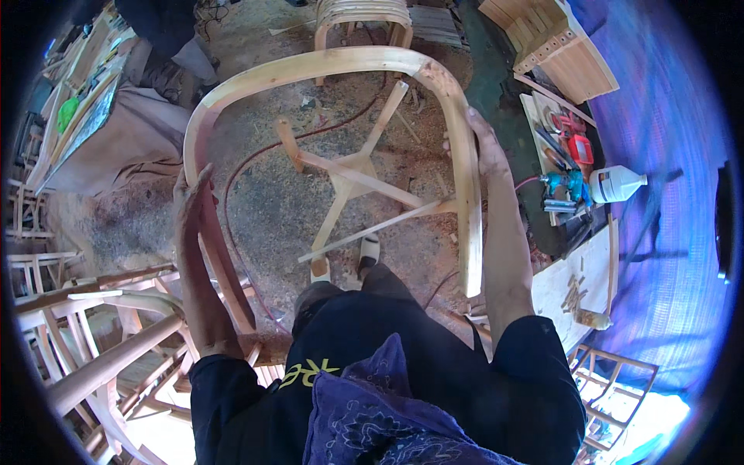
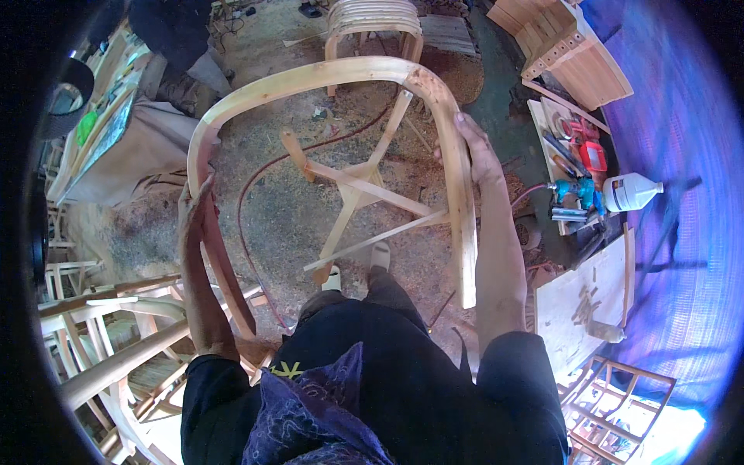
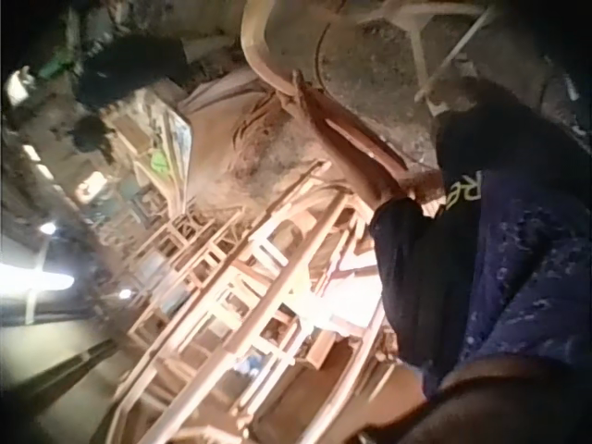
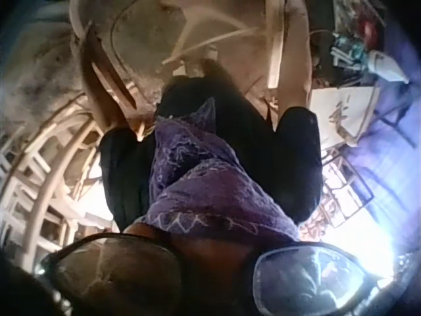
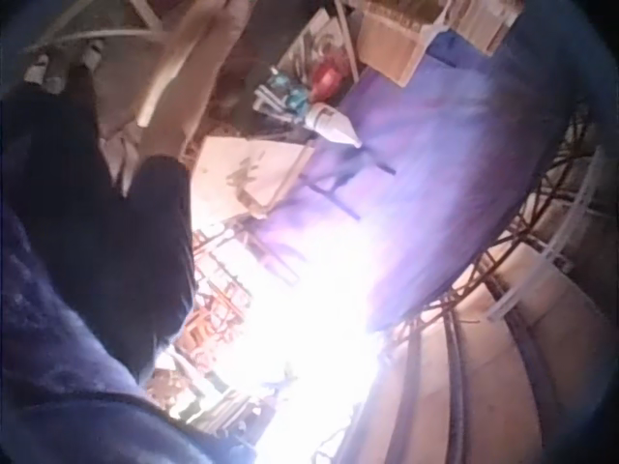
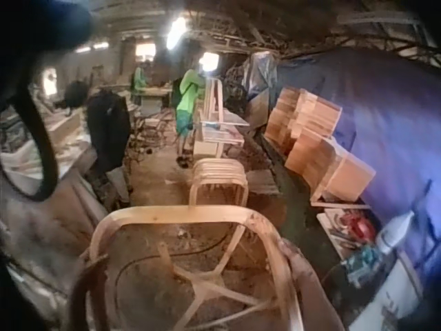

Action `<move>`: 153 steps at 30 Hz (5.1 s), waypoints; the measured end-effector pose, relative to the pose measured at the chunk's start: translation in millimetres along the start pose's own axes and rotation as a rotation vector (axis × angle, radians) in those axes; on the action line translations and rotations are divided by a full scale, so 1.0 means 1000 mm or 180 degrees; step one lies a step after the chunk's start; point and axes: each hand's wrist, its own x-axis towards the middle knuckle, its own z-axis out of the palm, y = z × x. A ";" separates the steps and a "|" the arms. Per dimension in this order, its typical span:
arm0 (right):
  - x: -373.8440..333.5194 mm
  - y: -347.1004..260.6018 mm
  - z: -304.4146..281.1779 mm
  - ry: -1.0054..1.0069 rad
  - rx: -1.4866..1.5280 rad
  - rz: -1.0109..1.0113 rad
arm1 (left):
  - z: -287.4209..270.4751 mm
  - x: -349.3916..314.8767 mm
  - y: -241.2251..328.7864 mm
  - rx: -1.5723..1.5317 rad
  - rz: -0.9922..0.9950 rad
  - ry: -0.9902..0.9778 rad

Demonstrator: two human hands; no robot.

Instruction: Applying wood glue and assembling the curved components of a chair frame.

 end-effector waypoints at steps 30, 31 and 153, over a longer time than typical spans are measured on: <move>0.296 0.111 -0.102 -0.1289 0.1289 0.1625 | 0.129 0.073 -0.056 0.0479 -0.1403 0.0411; 0.293 0.110 -0.097 -0.1070 0.1288 0.1691 | 0.127 0.074 -0.061 0.0556 -0.1440 0.0432; 0.362 0.187 -0.108 -0.1109 -0.1669 0.0356 | 0.170 0.196 -0.144 0.0531 -0.0140 -0.0156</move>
